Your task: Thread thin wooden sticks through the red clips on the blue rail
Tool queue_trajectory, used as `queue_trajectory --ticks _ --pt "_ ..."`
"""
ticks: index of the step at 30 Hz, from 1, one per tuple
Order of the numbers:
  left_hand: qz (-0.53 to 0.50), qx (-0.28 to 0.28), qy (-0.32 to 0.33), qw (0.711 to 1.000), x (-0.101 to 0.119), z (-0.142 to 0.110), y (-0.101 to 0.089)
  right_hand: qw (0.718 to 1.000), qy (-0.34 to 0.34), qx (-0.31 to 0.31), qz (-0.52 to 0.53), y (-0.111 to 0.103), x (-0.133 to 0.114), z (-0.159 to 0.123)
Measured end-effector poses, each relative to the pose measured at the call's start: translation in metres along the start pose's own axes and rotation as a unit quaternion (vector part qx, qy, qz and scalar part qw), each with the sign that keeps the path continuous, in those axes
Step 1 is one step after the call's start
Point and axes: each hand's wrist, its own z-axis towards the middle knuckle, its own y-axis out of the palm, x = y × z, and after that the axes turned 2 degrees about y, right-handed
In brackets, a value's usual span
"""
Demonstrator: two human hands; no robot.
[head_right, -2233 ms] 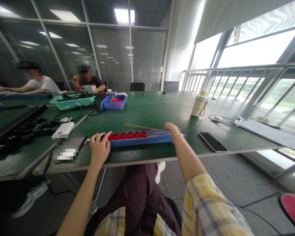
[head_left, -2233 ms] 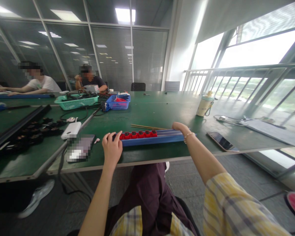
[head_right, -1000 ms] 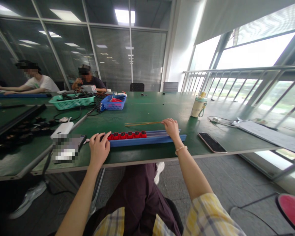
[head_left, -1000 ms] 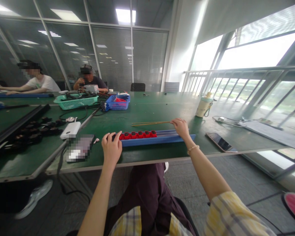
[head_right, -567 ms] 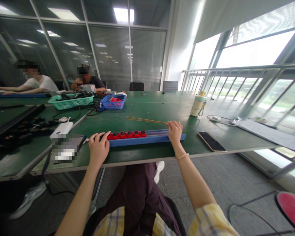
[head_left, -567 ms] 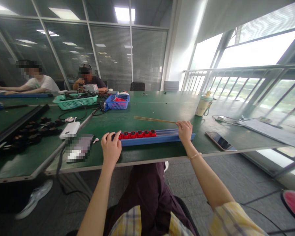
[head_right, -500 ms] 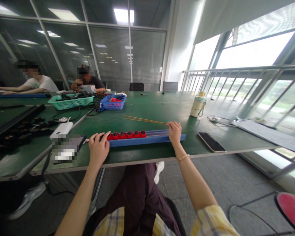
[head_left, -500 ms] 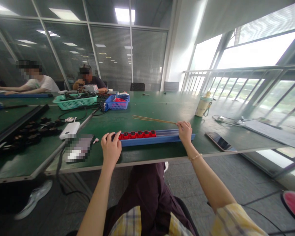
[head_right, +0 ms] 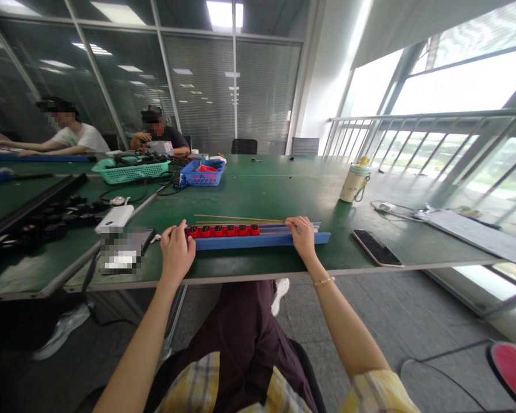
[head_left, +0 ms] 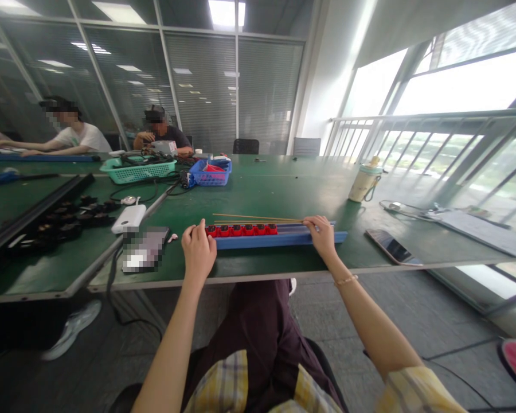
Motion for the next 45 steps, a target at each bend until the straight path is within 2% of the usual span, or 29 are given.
queue_trajectory --ticks 5,13,37,45 --pt "0.001 0.001 0.001 1.000 0.002 0.000 0.000 1.000 -0.005 0.010 0.025 0.002 -0.007 -0.003" --pt "0.024 0.008 0.011 1.000 0.002 0.000 0.000 0.997 -0.064 0.024 0.047 0.009 -0.004 -0.005" --pt "0.030 -0.005 0.026 0.999 0.004 0.000 -0.005 0.997 -0.068 0.029 0.029 0.010 -0.004 -0.005" --pt "0.031 -0.001 0.030 0.999 0.003 -0.001 -0.005 0.994 -0.072 0.061 0.051 0.008 -0.006 -0.005"
